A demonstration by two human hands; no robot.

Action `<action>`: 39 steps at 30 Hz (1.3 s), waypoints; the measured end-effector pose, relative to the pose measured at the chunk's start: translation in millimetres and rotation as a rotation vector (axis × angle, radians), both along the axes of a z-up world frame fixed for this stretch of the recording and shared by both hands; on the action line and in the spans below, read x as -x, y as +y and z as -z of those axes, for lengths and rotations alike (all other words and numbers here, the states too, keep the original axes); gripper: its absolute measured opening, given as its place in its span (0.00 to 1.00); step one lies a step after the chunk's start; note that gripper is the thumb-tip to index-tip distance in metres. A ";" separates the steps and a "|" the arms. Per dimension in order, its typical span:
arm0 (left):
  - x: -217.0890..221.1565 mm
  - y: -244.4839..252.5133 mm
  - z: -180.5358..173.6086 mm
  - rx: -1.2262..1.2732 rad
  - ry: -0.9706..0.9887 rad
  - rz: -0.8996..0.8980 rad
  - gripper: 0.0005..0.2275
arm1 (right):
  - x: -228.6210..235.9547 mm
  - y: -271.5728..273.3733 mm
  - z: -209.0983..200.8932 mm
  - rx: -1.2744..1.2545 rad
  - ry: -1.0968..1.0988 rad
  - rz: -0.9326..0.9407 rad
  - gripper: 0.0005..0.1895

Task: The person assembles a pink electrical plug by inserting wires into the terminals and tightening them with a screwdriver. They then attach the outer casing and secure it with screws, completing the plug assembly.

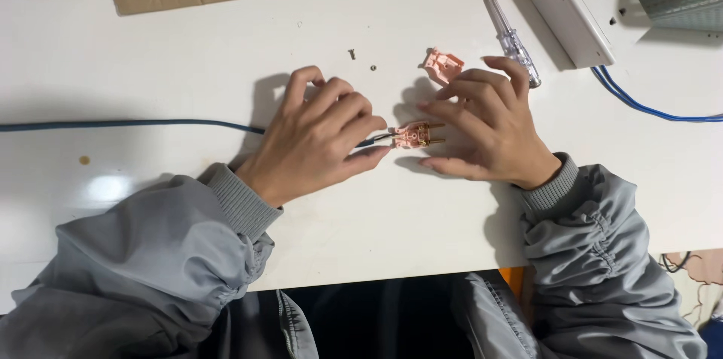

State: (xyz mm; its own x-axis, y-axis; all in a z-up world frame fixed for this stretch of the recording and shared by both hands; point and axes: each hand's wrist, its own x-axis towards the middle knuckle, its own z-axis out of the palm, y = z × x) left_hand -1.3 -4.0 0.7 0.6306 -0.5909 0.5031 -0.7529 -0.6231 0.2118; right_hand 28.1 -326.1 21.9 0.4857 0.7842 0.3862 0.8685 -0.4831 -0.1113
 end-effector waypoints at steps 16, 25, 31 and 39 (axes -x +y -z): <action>-0.8 -4.3 -17.3 0.032 -0.030 0.028 0.09 | -3.2 5.7 -5.5 -0.019 0.075 -0.025 0.21; -1.5 -3.1 -18.6 0.078 0.029 0.022 0.10 | -3.8 0.1 -2.9 -0.027 0.146 -0.024 0.20; -0.5 -2.1 -17.4 0.078 0.032 0.020 0.10 | -3.8 -0.9 -4.1 -0.043 0.177 -0.039 0.19; -1.2 -2.3 -16.7 0.083 -0.006 0.039 0.10 | -3.1 -3.9 -2.2 -0.058 0.185 -0.026 0.19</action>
State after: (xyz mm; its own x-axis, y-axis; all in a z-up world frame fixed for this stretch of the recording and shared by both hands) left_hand -0.1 -6.3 17.5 0.6046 -0.5710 0.5553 -0.7777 -0.5740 0.2564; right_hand 31.2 -329.9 24.1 0.5329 0.7763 0.3368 0.8424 -0.4493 -0.2973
